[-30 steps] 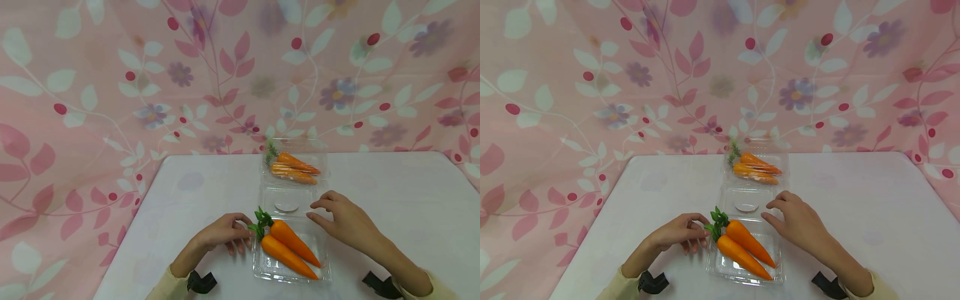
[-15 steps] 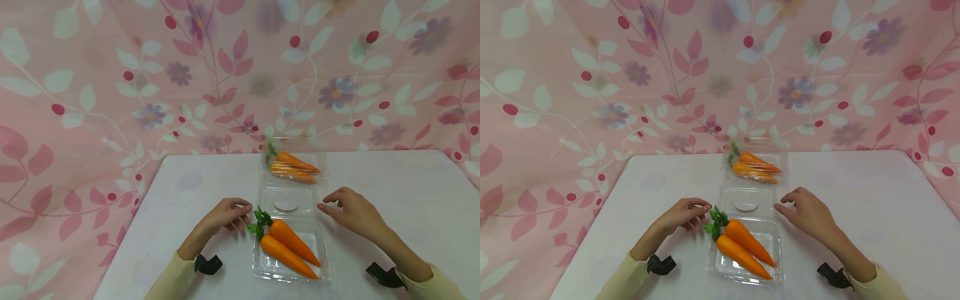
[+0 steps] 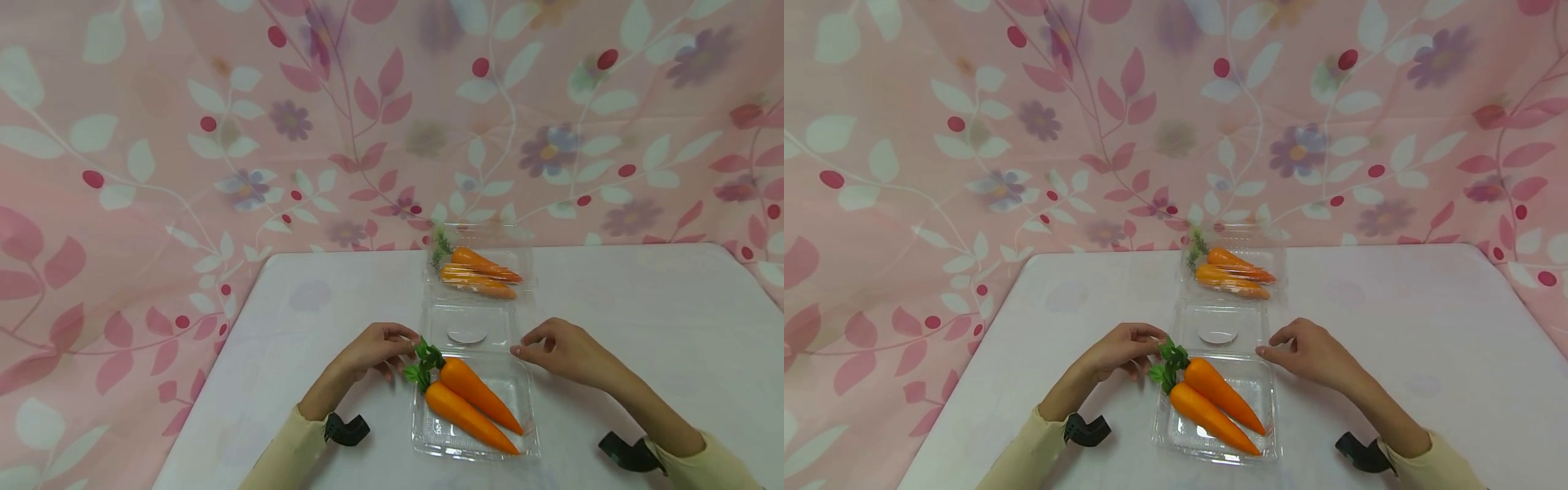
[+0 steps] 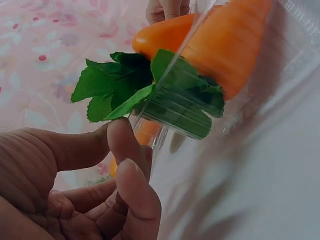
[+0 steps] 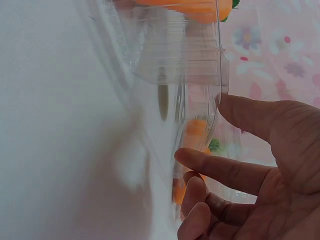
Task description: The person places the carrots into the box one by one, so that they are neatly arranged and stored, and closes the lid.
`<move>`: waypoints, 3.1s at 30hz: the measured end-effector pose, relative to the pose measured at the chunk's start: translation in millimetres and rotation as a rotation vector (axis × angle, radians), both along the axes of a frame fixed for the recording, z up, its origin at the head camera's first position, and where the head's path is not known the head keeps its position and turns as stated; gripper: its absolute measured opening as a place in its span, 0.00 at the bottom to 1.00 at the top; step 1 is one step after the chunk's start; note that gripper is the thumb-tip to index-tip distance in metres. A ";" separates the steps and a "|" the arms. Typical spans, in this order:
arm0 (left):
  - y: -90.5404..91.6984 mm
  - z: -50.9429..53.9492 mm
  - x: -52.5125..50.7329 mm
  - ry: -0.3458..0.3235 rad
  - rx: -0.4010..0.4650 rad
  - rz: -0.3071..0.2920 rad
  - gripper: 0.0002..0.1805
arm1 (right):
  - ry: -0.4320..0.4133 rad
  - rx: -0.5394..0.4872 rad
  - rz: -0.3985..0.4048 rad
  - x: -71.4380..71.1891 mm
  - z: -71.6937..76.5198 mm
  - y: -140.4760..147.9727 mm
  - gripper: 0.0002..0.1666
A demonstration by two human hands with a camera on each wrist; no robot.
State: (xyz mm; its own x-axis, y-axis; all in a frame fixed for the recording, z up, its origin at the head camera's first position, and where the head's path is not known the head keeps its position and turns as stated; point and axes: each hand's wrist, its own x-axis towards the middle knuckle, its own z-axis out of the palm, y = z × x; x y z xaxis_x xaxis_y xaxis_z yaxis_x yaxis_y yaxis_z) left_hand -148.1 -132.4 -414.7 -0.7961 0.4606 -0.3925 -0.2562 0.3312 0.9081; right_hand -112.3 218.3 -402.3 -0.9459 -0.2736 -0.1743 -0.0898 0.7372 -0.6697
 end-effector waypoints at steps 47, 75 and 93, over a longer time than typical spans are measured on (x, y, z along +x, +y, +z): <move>3.5 -1.3 7.6 0.008 0.081 -0.019 0.13 | 0.104 -0.069 0.014 14.8 5.8 0.4 0.14; -4.0 -9.3 -1.0 0.138 0.192 -0.017 0.25 | 0.713 -0.074 -0.007 8.0 -19.2 7.8 0.15; 1.0 3.4 6.9 0.127 0.098 -0.037 0.33 | 0.961 0.161 0.129 6.3 -17.5 7.4 0.43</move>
